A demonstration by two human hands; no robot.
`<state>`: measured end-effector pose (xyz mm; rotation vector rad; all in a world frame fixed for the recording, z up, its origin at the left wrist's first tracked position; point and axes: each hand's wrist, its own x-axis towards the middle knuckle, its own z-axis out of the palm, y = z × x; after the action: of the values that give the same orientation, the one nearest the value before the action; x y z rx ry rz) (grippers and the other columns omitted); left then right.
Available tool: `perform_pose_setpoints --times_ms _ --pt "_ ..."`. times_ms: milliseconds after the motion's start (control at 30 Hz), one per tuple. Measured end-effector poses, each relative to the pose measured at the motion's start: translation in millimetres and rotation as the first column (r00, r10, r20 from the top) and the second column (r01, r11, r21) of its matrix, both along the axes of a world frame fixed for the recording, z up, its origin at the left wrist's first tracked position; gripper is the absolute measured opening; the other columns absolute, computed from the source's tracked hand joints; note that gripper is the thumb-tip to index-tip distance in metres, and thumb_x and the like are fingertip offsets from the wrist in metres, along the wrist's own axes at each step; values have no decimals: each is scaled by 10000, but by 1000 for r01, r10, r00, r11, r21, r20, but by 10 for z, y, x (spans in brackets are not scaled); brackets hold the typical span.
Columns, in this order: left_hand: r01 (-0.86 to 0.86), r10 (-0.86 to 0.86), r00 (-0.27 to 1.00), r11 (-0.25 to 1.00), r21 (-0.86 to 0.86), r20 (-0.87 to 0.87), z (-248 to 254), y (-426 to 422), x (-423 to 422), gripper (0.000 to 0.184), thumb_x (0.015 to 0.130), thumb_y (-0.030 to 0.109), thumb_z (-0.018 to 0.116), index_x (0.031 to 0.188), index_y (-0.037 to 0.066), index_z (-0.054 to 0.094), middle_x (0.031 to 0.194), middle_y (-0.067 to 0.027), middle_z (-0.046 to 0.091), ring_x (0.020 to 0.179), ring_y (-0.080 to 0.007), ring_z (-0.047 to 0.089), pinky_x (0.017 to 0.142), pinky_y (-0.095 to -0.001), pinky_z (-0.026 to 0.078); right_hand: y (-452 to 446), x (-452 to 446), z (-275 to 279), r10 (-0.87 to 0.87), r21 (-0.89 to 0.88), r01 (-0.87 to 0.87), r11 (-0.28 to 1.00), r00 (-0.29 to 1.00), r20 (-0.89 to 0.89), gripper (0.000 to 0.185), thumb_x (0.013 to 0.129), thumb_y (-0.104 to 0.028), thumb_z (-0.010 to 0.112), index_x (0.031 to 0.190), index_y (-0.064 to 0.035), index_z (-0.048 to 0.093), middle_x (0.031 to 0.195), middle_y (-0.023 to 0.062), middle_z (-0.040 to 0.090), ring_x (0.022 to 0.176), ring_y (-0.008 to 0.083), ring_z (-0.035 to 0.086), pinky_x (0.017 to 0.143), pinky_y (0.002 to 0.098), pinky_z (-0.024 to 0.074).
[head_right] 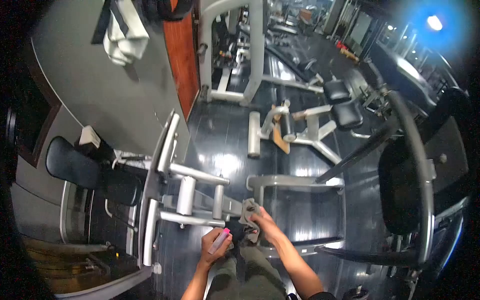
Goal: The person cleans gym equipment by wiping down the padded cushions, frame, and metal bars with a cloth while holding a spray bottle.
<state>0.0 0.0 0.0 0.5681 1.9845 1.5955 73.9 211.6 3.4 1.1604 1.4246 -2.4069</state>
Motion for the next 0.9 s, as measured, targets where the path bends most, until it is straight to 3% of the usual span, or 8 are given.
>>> perform_pose_setpoints --times_ms 67,100,167,200,300,567,633,900 --pt "5 34 985 974 227 -169 -172 217 -141 138 838 140 731 880 27 665 778 -85 615 698 -198 600 651 -308 470 105 54 -212 0 186 9 982 999 -50 580 875 -133 669 1400 -98 426 1182 72 618 1004 148 606 715 271 522" --pt "45 15 953 981 191 -301 377 -96 -308 129 829 125 734 859 20 665 776 -88 612 699 -192 598 641 -311 467 -260 -21 277 -12 172 38 984 988 -151 579 888 -165 689 1400 -91 429 1241 87 584 1062 156 582 722 280 526" --pt "102 -56 966 979 175 -254 475 -10 -266 131 831 131 731 835 14 672 752 -91 607 680 -204 595 625 -320 462 -208 213 464 -68 398 144 906 977 -201 602 900 -196 705 1415 -96 409 1284 96 548 1075 165 572 696 288 529" --pt "137 -77 946 976 171 -315 523 23 -233 143 835 146 726 819 11 680 715 -89 598 659 -217 589 616 -326 458 -205 354 646 -120 353 181 918 975 -187 621 902 -214 710 1424 -106 392 1296 90 530 1058 164 573 643 287 526" --pt "211 -181 974 945 249 -137 570 195 -299 155 842 159 714 801 12 686 687 -96 596 643 -231 586 606 -335 454 -133 618 902 -261 347 354 869 922 -285 567 924 -155 673 1418 -102 399 1222 71 581 957 149 614 561 267 521" --pt "422 -285 880 836 351 -379 998 820 -275 178 866 149 690 789 -10 668 704 -76 591 629 -203 602 574 -329 465 19 1256 1371 -358 395 548 737 813 -459 465 952 -140 631 1379 -68 462 1097 50 652 850 120 649 549 246 531" --pt "323 -280 946 836 444 -163 1150 890 -168 162 877 134 678 821 -18 669 744 -68 590 605 -169 607 531 -301 464 -53 1336 1549 -409 397 593 700 789 -458 457 960 -162 615 1378 -68 455 1107 68 645 863 128 644 540 247 520" --pt "559 -468 827 745 363 -313 1344 995 91 144 881 120 682 864 -23 674 765 -57 591 555 -128 597 510 -280 458 -130 1663 1398 -439 383 672 634 720 -538 462 998 -200 541 1425 -118 384 1121 96 650 820 140 640 464 224 459"
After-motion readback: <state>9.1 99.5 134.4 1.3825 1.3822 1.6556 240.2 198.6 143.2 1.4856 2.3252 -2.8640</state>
